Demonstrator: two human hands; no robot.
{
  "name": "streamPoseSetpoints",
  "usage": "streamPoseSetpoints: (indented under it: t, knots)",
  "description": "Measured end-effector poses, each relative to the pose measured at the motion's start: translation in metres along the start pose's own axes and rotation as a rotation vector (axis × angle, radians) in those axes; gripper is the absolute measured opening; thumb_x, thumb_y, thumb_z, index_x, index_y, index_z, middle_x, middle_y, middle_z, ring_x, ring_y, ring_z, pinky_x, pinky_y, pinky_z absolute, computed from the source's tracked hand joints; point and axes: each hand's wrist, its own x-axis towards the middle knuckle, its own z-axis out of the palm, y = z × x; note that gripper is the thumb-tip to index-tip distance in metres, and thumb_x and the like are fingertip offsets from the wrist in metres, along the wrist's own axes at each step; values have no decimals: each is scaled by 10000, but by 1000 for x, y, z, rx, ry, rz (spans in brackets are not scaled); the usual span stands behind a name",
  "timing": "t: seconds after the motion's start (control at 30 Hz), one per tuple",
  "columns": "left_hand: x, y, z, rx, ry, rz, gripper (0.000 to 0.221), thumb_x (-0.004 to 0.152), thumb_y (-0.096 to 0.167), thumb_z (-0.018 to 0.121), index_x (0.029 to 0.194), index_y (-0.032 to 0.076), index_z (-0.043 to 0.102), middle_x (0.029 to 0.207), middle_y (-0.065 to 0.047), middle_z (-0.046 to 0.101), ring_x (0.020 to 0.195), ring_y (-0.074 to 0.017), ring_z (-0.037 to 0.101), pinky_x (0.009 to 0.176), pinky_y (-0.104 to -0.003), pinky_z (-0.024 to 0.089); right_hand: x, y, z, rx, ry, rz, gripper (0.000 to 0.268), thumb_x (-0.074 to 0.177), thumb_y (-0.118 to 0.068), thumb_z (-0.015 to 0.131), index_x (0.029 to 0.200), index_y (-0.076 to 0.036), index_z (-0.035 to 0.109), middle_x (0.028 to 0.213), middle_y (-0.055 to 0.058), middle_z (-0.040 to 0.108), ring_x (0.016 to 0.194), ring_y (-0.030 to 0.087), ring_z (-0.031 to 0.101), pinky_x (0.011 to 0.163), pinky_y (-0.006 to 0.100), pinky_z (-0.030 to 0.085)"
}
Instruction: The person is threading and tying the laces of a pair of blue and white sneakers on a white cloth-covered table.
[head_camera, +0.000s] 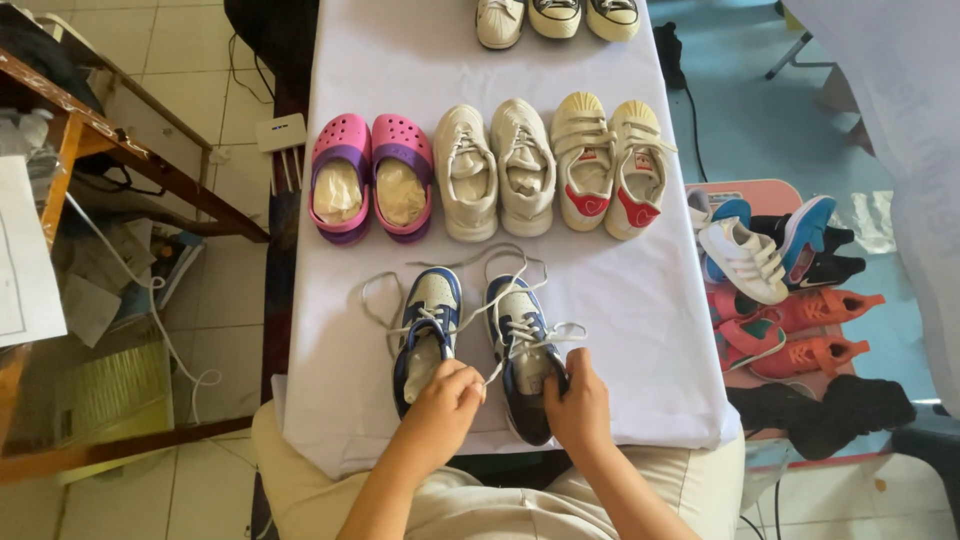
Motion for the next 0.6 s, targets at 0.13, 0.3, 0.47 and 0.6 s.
streamPoseSetpoints:
  t: [0.13,0.3,0.47,0.6]
  knots:
    - [-4,0,-19,-238,-50,27,199,880,156,508,762,37,614,983,-10,534,676,-112,495,640,-221,426,1,-3,3,-9,7,-28,231,756,-58,597,914,-80,430,686,130,584,566,324,585,549,408,472]
    - [-14,4,-50,-605,-105,302,125,842,12,431,787,8,543,1133,-95,449,779,-157,455,756,-286,413,2,-11,-2,-16,-30,14,227,749,-46,600,893,-72,427,681,143,590,580,340,602,561,427,481]
    - [-30,21,-83,-761,-74,451,146,816,57,436,719,63,546,1105,-116,467,1178,-295,456,984,-422,343,3,-19,-4,-34,-58,47,230,761,-45,590,916,-70,422,715,148,617,616,338,619,590,426,490]
    - [-40,14,-109,-1386,-205,774,246,862,106,395,991,68,601,859,-99,606,993,-323,560,1049,-542,302,3,-17,-1,-40,-54,70,227,769,-58,593,912,-73,417,715,143,609,615,331,608,593,428,484]
